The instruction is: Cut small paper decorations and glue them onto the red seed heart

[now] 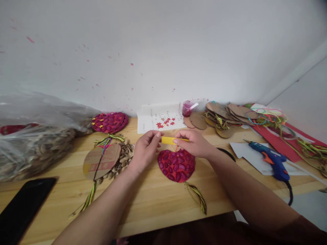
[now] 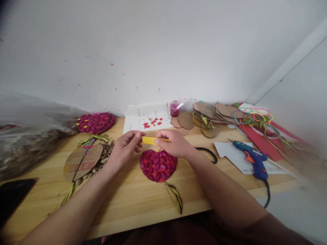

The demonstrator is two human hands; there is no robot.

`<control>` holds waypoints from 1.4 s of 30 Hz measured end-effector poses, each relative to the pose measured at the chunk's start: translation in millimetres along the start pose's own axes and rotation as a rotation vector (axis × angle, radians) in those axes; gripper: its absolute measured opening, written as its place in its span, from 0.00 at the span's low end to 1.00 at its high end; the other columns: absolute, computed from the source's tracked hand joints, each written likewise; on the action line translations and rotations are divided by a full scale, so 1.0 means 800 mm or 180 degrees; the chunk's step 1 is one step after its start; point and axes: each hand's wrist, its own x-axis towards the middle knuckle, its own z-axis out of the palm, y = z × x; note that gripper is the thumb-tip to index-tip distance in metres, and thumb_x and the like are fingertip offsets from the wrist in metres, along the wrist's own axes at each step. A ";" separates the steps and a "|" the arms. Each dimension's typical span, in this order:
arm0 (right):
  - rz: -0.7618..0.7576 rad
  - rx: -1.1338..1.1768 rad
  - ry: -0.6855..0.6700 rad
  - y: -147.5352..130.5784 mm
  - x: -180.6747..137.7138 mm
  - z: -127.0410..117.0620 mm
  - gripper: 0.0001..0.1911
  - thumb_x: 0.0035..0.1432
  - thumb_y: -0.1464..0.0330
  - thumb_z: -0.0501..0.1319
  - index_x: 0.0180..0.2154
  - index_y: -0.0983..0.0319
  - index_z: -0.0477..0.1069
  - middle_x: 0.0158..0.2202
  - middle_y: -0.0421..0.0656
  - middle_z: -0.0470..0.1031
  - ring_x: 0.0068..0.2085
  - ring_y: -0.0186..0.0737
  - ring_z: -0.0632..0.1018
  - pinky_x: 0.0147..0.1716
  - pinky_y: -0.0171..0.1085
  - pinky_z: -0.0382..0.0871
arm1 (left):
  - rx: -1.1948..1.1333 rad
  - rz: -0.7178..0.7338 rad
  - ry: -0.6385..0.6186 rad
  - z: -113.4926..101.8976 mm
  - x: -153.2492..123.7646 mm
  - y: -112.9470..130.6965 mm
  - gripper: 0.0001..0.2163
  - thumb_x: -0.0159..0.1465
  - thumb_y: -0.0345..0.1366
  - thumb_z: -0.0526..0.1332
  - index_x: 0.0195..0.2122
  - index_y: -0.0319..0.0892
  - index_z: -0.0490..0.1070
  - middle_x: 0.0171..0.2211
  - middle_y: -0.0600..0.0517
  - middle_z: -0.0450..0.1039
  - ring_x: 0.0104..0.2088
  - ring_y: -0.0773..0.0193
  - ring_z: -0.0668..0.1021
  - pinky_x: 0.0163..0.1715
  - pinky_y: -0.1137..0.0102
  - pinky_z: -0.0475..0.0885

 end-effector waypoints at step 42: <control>0.0133 -0.2524 0.0203 0.033 0.109 -0.001 0.22 0.67 0.69 0.50 0.56 0.53 0.74 0.51 0.50 0.76 0.51 0.51 0.73 0.52 0.45 0.62 | 0.1612 0.0086 -0.0532 0.006 0.001 -0.015 0.04 0.62 0.35 0.57 0.33 0.43 0.70 0.26 0.54 0.71 0.27 0.62 0.71 0.31 0.70 0.63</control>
